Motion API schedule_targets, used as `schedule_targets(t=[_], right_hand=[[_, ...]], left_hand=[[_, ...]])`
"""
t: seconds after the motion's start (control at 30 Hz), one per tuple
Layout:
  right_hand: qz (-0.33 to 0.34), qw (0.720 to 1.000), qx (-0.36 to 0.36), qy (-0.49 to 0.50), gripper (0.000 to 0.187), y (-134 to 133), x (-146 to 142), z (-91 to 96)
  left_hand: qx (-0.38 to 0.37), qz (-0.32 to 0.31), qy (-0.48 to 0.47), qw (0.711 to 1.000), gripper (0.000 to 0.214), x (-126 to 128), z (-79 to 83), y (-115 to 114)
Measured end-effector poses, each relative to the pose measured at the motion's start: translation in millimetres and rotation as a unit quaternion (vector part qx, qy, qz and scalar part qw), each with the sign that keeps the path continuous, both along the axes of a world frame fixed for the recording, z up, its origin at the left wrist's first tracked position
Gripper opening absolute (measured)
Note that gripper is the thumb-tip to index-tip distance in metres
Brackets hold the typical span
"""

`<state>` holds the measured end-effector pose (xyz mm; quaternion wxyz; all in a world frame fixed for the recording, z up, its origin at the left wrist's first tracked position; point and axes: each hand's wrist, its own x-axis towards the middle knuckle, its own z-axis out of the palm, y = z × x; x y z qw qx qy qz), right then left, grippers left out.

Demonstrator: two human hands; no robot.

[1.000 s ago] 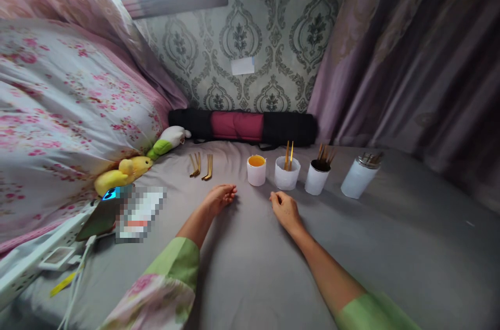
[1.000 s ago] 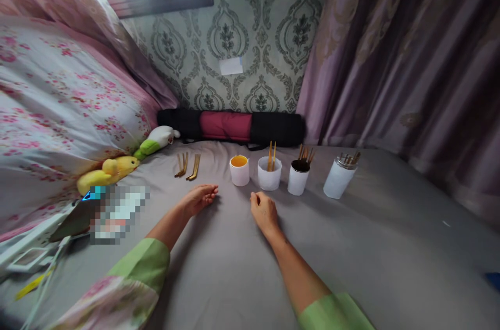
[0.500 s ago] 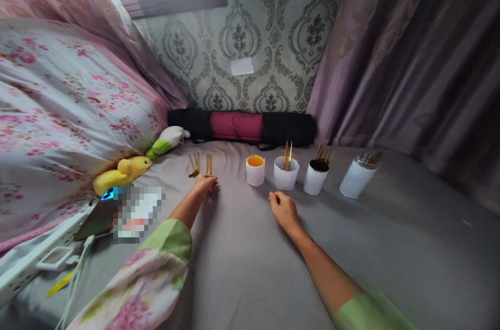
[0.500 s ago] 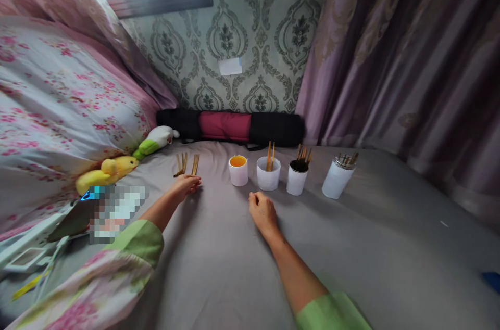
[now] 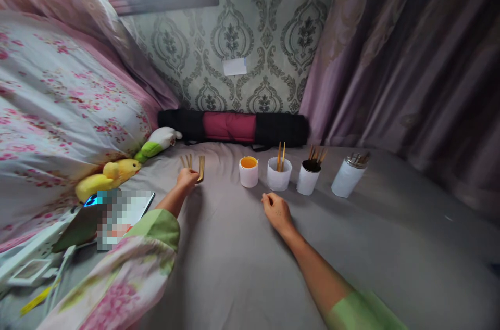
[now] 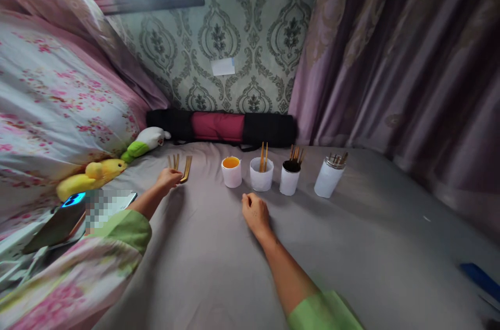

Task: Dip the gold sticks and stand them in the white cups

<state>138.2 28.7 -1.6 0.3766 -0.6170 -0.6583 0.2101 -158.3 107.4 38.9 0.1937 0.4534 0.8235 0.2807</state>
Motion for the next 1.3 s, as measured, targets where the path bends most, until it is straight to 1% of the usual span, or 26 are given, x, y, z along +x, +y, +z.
schedule_targets(t=[0.07, 0.2, 0.43, 0.63, 0.87, 1.3], right_hand=[[0.001, 1.000, 0.000, 0.000, 0.033, -0.4, 0.5, 0.6], [0.006, 1.000, 0.005, 0.003, 0.035, -0.9, 1.1, 2.4], [0.014, 1.000, 0.006, 0.007, 0.036, 0.9, 0.3, 0.7], [0.005, 1.000, 0.005, 0.001, 0.037, 2.9, -0.2, -1.9], [0.016, 1.000, 0.004, -0.001, 0.036, 1.6, 0.6, -0.8], [0.016, 1.000, -0.013, 0.004, 0.034, -0.7, -0.2, 3.6]], left_hand=[[-0.007, -0.001, 0.012, 1.000, 0.018, -3.6, 0.0, 1.9], [-0.008, -0.003, 0.044, 0.999, 0.022, -8.8, -1.1, 3.1], [-0.022, -0.043, 0.096, 0.994, 0.019, -9.0, 0.9, 4.1], [-0.038, -0.061, 0.125, 0.990, 0.021, -9.0, 2.5, 10.5], [-0.058, -0.065, 0.142, 0.986, 0.023, -8.7, 5.6, 15.8], [-0.087, -0.063, 0.151, 0.983, 0.017, -12.4, -3.5, 24.4]])
